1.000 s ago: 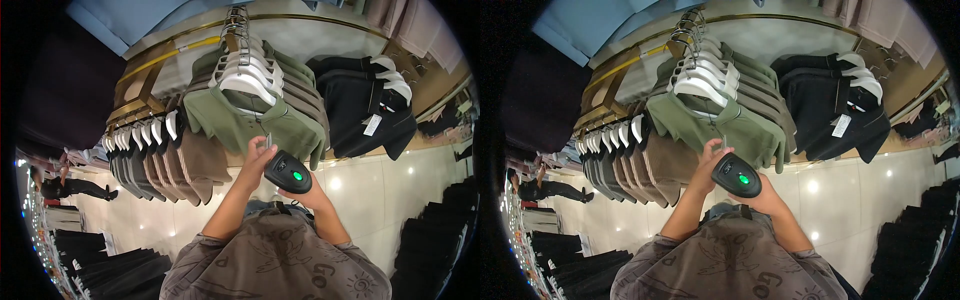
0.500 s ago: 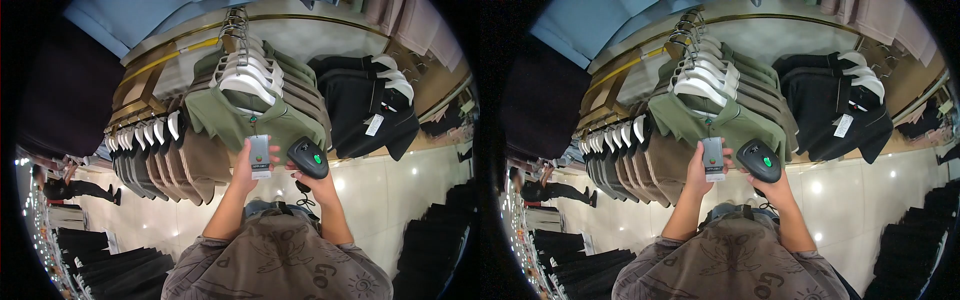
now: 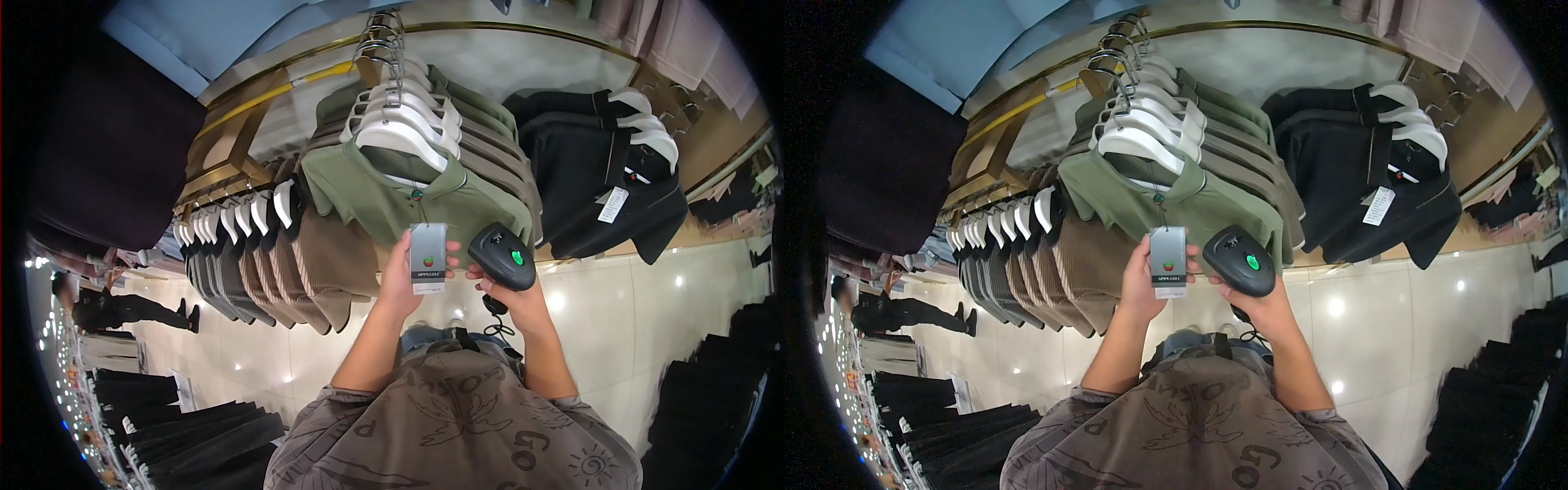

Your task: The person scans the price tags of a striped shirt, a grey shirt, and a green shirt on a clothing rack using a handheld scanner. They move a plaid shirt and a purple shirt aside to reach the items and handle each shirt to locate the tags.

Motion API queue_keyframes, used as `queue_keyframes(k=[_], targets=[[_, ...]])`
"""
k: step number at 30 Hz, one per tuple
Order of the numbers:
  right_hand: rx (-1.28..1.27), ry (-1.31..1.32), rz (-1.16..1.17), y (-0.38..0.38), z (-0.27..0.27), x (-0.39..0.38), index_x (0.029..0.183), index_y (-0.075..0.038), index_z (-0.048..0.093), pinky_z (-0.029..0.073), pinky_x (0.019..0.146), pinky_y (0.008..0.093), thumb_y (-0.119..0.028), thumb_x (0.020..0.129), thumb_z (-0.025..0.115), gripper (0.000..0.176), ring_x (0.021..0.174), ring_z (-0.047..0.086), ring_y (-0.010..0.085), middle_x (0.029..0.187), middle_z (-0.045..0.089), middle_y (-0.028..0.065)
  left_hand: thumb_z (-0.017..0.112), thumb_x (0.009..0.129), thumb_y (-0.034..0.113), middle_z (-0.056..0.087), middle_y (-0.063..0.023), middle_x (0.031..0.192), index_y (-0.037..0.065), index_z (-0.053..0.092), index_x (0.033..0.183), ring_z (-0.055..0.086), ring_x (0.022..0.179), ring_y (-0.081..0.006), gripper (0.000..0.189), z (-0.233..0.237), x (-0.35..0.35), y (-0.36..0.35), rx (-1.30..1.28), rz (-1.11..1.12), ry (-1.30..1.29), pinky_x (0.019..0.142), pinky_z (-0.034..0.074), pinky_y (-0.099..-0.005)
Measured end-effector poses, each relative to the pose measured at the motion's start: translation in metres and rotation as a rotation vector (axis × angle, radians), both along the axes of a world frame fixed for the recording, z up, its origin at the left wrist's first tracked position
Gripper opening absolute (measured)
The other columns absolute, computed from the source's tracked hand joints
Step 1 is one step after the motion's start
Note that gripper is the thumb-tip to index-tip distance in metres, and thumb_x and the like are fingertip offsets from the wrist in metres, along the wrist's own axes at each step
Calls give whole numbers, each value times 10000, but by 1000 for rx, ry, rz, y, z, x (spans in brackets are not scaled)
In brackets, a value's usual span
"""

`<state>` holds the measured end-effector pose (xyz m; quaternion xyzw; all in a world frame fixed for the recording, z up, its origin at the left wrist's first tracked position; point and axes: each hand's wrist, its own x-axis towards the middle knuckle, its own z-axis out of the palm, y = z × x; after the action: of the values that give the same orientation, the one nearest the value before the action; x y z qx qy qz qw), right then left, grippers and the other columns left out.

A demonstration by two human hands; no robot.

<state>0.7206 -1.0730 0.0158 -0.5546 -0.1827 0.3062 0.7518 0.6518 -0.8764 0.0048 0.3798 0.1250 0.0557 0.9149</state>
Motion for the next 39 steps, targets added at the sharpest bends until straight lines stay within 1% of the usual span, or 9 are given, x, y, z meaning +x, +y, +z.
queue_keyframes(k=[3,6,12,15,18,24,27,31,39], targets=[[26,-2,1,-1,2,0,1204,14,565,510,822,340,30,786,639,424,977,651,231,1046,668,123,334,1003,384,618,-162,1141,13,468,1279,653,904,-248,481,0,3,-5,14,7,2,786,544,-372],[50,17,28,0,13,0,1163,18,587,497,865,314,65,792,623,376,969,638,182,1060,661,109,509,964,225,578,-166,1175,56,409,1286,614,982,-237,377,3,3,-8,85,-15,-36,822,540,-378],[32,9,8,-4,6,1,1151,21,592,506,840,311,47,787,651,370,955,643,177,1030,669,106,645,883,111,568,-110,1076,61,334,1303,604,976,-190,525,0,7,-14,244,48,97,818,532,-339],[39,61,-3,-8,1,0,1143,19,589,512,817,304,35,790,664,361,932,649,174,1024,668,98,680,852,86,550,-96,1061,42,319,1311,596,945,-156,586,-15,8,-13,547,121,92,788,517,-293],[19,35,-3,-9,1,-3,1188,3,561,524,798,342,33,773,645,424,909,648,208,1040,651,110,709,817,51,542,-105,1078,27,308,1325,589,916,-137,648,-19,10,-18,649,208,-23,767,501,-265],[19,41,-41,-9,1,-10,1174,-4,567,525,795,336,33,775,654,411,910,650,204,1040,644,107,706,804,23,558,-110,1063,24,289,1354,601,910,-148,689,-18,7,-27,668,340,-128,790,498,-264],[28,65,-28,-8,3,-13,1168,-4,566,526,789,327,40,774,664,408,901,644,193,1035,642,96,685,821,16,570,-104,998,22,290,1351,623,828,-144,661,-19,3,-25,701,332,-174,684,522,-250],[-50,43,-67,-5,-8,-17,1141,-10,566,486,752,268,24,748,716,422,856,600,117,994,641,58,620,878,27,558,-76,865,17,307,1327,606,631,-110,548,-3,-8,-27,603,250,17,439,482,-235],[-4,77,-50,4,-5,-20,1097,8,597,491,750,285,-4,768,694,343,832,602,136,988,640,65,537,923,26,565,-61,857,7,418,1232,585,655,-97,332,-8,-22,-19,599,237,-19,539,497,-230]])
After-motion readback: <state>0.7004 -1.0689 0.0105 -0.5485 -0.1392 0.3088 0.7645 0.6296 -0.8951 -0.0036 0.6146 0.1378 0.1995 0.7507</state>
